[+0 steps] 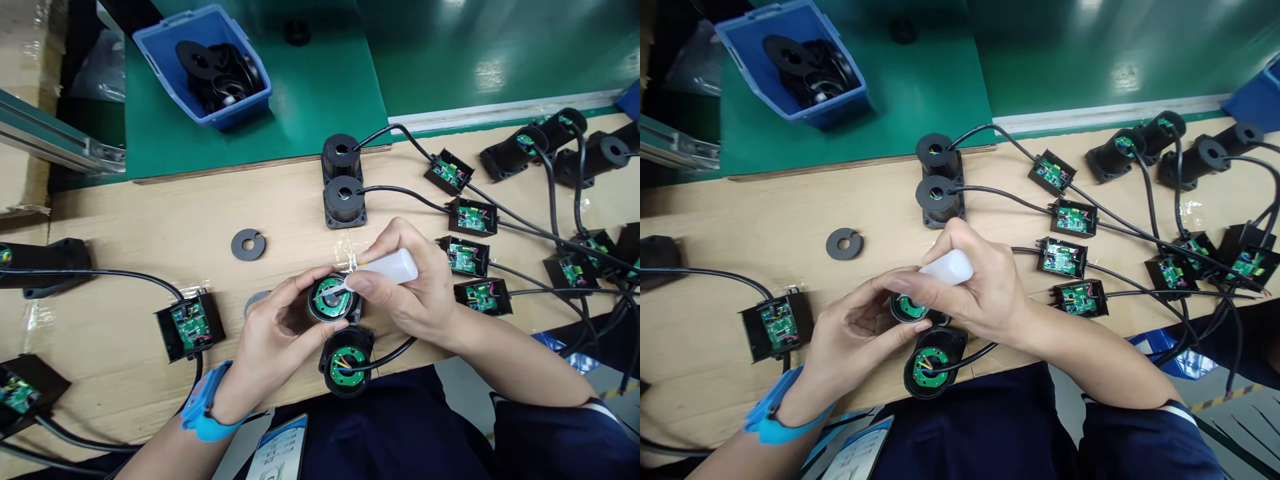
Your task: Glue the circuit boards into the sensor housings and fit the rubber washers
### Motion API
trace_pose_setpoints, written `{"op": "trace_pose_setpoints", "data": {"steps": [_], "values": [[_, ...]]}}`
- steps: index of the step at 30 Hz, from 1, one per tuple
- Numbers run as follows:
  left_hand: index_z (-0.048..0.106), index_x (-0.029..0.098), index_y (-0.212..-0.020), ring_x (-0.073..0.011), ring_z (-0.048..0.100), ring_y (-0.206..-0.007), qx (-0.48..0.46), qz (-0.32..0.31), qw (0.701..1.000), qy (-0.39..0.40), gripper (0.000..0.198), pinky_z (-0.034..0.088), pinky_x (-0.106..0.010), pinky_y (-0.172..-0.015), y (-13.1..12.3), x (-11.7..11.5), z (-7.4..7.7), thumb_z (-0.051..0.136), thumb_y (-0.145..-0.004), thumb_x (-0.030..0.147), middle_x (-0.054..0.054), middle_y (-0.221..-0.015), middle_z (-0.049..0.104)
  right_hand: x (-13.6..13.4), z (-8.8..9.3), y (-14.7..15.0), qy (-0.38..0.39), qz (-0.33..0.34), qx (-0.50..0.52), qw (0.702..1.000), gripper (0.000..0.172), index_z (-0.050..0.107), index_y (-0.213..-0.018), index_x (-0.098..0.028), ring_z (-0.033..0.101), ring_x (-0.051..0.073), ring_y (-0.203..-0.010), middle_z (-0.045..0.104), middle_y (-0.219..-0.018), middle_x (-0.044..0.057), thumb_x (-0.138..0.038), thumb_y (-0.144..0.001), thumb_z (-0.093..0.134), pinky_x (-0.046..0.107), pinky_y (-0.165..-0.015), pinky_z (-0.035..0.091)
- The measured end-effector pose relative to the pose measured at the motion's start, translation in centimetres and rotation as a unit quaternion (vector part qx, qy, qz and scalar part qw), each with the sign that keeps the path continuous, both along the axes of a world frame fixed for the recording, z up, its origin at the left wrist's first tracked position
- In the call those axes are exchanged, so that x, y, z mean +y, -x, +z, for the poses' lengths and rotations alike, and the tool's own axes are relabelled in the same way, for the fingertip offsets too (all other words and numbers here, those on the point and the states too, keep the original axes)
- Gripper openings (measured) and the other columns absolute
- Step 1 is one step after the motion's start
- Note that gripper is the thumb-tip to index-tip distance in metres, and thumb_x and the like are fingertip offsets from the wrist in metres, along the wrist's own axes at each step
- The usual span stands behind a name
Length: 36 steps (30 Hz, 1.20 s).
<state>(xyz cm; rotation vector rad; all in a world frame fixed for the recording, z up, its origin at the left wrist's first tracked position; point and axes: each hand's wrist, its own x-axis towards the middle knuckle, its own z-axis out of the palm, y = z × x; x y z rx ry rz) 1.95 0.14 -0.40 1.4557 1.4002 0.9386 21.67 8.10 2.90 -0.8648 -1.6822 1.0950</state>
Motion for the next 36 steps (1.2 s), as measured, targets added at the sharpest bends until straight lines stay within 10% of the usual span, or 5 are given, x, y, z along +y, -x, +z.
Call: {"op": "trace_pose_setpoints", "data": {"steps": [19,23,26,32,36], "values": [[0.056,0.029,-0.141,-0.0269,0.068,-0.123,0.092,-0.017,0.995,-0.034,0.061,0.057,-0.043,-0.107,0.3,1.2,-0.5,0.079,-0.085,0.043,-0.006,-0.137,0.068,1.2,-0.8,-0.8,0.123,-0.1,0.124,0.979,0.031,0.058,-0.081,-0.023,0.047,0.008,-0.055,0.056,-0.067,-0.006,-0.048,-0.093,0.073,0.022,-0.049,0.037],[0.039,0.028,-0.154,-0.0285,0.058,-0.136,0.101,-0.024,0.992,-0.073,0.079,0.052,-0.046,-0.114,2.0,1.4,1.0,0.076,-0.087,0.049,-0.009,-0.151,0.056,2.4,-0.6,-1.5,0.227,-0.127,0.212,0.942,0.039,0.064,-0.085,-0.023,0.045,0.007,-0.05,0.057,-0.063,-0.006,-0.059,-0.083,0.079,0.02,-0.046,0.039],[0.051,0.03,-0.141,-0.0267,0.058,-0.134,0.157,0.064,0.975,-0.146,0.048,0.049,-0.046,-0.114,4.6,0.6,3.1,0.065,-0.097,0.039,-0.007,-0.144,0.06,3.3,0.1,-2.3,0.212,-0.124,0.186,0.951,0.037,0.072,-0.1,-0.025,0.06,0.01,-0.065,0.069,-0.08,-0.001,-0.057,-0.083,0.079,0.023,-0.06,0.052],[0.067,0.025,-0.1,-0.0273,0.067,-0.111,0.352,-0.022,0.913,-0.207,0.023,0.054,-0.044,-0.096,8.8,-1.1,3.6,0.053,-0.101,0.043,-0.006,-0.113,0.069,10.2,1.2,-2.3,0.05,-0.079,0.066,0.993,0.035,0.068,-0.114,-0.03,0.068,0.02,-0.113,0.073,-0.113,0.002,-0.047,-0.086,0.081,0.034,-0.095,0.058],[0.072,0.029,-0.097,-0.0293,0.066,-0.104,0.392,-0.064,0.897,-0.194,0.027,0.054,-0.044,-0.086,9.3,-1.3,0.9,0.052,-0.101,0.047,-0.007,-0.117,0.07,18.0,0.5,0.8,-0.008,0.009,-0.039,0.999,0.043,0.058,-0.112,-0.023,0.071,0.016,-0.097,0.074,-0.104,0.002,-0.048,-0.085,0.079,0.03,-0.084,0.061]]}}
